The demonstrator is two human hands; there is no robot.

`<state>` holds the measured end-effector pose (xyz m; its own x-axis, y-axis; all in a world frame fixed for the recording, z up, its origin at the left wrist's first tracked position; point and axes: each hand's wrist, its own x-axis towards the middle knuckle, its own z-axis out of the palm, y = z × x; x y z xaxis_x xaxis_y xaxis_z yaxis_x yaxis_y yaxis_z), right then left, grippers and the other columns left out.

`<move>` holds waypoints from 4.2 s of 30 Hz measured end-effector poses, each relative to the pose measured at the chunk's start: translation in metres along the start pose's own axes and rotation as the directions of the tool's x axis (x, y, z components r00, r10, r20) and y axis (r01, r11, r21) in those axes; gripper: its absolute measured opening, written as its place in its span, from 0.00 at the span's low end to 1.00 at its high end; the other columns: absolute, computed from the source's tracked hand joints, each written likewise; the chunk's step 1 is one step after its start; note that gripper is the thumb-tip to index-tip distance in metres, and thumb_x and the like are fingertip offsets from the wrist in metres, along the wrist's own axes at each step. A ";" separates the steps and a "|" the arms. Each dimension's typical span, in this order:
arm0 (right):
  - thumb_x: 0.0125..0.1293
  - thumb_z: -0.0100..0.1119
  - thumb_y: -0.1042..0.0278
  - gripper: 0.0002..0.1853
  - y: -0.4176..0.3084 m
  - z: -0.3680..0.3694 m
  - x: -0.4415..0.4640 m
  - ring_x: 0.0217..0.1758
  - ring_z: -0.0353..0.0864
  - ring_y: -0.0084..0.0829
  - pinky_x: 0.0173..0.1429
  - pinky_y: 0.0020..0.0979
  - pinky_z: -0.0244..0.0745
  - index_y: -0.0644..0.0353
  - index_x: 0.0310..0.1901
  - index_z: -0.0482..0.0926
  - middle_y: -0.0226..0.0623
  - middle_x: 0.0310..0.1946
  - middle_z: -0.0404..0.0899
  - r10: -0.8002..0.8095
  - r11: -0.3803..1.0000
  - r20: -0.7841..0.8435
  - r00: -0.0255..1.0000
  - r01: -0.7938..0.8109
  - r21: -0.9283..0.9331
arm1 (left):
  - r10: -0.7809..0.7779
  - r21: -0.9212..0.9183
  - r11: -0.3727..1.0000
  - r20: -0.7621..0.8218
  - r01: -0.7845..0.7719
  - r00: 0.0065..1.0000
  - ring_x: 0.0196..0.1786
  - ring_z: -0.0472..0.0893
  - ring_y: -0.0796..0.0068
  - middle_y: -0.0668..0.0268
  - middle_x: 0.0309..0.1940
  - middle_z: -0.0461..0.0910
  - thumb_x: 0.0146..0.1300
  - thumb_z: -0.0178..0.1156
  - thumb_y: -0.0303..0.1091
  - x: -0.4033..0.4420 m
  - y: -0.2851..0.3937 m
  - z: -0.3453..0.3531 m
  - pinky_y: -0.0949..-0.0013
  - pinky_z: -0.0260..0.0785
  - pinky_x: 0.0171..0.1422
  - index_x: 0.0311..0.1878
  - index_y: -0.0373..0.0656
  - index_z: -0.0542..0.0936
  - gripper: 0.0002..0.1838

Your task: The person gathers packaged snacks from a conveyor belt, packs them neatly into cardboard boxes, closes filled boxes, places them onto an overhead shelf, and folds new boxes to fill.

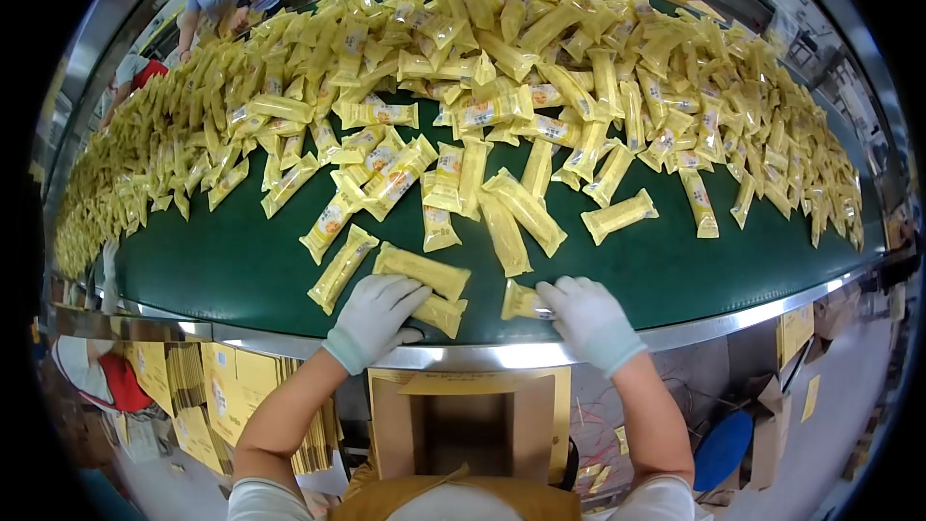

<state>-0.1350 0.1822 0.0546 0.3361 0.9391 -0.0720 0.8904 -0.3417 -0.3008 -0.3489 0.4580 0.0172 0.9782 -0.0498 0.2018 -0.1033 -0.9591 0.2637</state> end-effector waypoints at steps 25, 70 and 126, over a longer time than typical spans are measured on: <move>0.51 0.78 0.61 0.26 -0.006 -0.025 0.075 0.52 0.80 0.51 0.58 0.43 0.77 0.59 0.49 0.77 0.48 0.46 0.79 0.384 0.917 -0.103 0.918 -0.366 0.157 | -0.608 -0.097 0.782 0.096 0.616 0.788 0.49 0.83 0.50 0.55 0.46 0.82 0.55 0.73 0.51 0.003 0.010 -0.061 0.53 0.77 0.54 0.53 0.44 0.81 0.27; 0.32 0.81 0.39 0.48 0.101 -0.026 0.011 0.63 0.69 0.52 0.70 0.46 0.65 0.57 0.56 0.78 0.48 0.55 0.71 0.159 0.983 0.001 0.987 -0.158 -0.090 | -0.530 -0.195 0.783 0.286 0.590 0.798 0.61 0.79 0.46 0.44 0.59 0.77 0.40 0.82 0.58 0.032 -0.108 -0.068 0.58 0.70 0.71 0.67 0.33 0.71 0.55; 0.52 0.69 0.56 0.24 -0.153 -0.077 -0.067 0.50 0.75 0.41 0.52 0.44 0.68 0.51 0.51 0.79 0.40 0.49 0.73 -0.346 0.841 0.232 0.909 0.410 -0.353 | -0.190 -0.979 -0.202 0.006 -0.033 0.982 0.62 0.77 0.60 0.53 0.63 0.74 0.55 0.72 0.56 -0.049 0.091 -0.094 0.56 0.72 0.69 0.77 0.40 0.58 0.53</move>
<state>-0.2695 0.1688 0.1790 -0.0738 0.9804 -0.1825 0.9950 0.0848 0.0531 -0.4235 0.3996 0.1198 0.9810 0.1316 0.1424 -0.1881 0.4680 0.8635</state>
